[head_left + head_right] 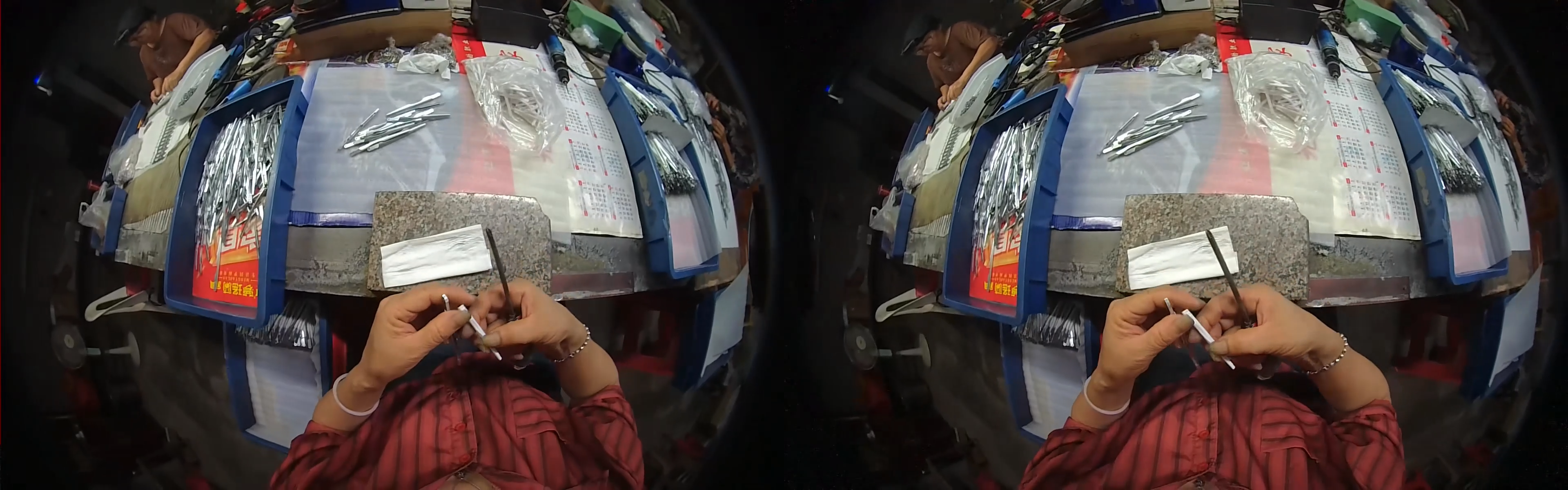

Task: The recorder is manually processing or assembling small metal strips at a workshop bench using hand tools.

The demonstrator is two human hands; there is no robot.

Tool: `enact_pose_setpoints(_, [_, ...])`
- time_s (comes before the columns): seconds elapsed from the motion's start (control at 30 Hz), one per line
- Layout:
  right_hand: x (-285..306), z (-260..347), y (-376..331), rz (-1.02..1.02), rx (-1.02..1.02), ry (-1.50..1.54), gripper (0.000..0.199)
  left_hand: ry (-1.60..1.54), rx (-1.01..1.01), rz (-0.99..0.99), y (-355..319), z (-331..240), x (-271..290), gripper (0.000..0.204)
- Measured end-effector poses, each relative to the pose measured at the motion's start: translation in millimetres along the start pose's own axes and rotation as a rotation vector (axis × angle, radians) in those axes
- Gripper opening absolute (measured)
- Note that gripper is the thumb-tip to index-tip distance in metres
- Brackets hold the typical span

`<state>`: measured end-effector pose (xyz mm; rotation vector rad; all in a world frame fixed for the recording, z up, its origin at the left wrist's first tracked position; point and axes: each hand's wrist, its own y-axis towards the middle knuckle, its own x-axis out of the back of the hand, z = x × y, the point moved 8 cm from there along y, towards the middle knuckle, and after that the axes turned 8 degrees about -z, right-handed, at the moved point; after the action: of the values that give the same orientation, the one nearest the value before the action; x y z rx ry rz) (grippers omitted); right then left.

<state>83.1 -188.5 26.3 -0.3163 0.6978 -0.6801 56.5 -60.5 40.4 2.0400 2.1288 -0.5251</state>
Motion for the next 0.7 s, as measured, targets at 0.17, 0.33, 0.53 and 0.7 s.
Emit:
enact_pose_setpoints(0.17, [-5,-13,-7,0.022,-0.064,0.079,0.022,0.041,-0.052,0.007,-10,-1,2,0.009])
enact_pose_setpoints(0.33, [-1,4,-21,-0.237,0.512,-0.373,0.023,0.053,-0.117,-0.129,-11,5,17,0.010])
enact_pose_setpoints(0.53, [-13,30,-42,-0.392,0.870,-0.755,0.028,-0.234,-0.085,-0.152,-12,16,14,0.023])
enact_pose_setpoints(0.7, [-24,33,-39,-0.387,0.997,-0.784,0.033,-0.272,-0.088,-0.159,-11,20,15,0.032])
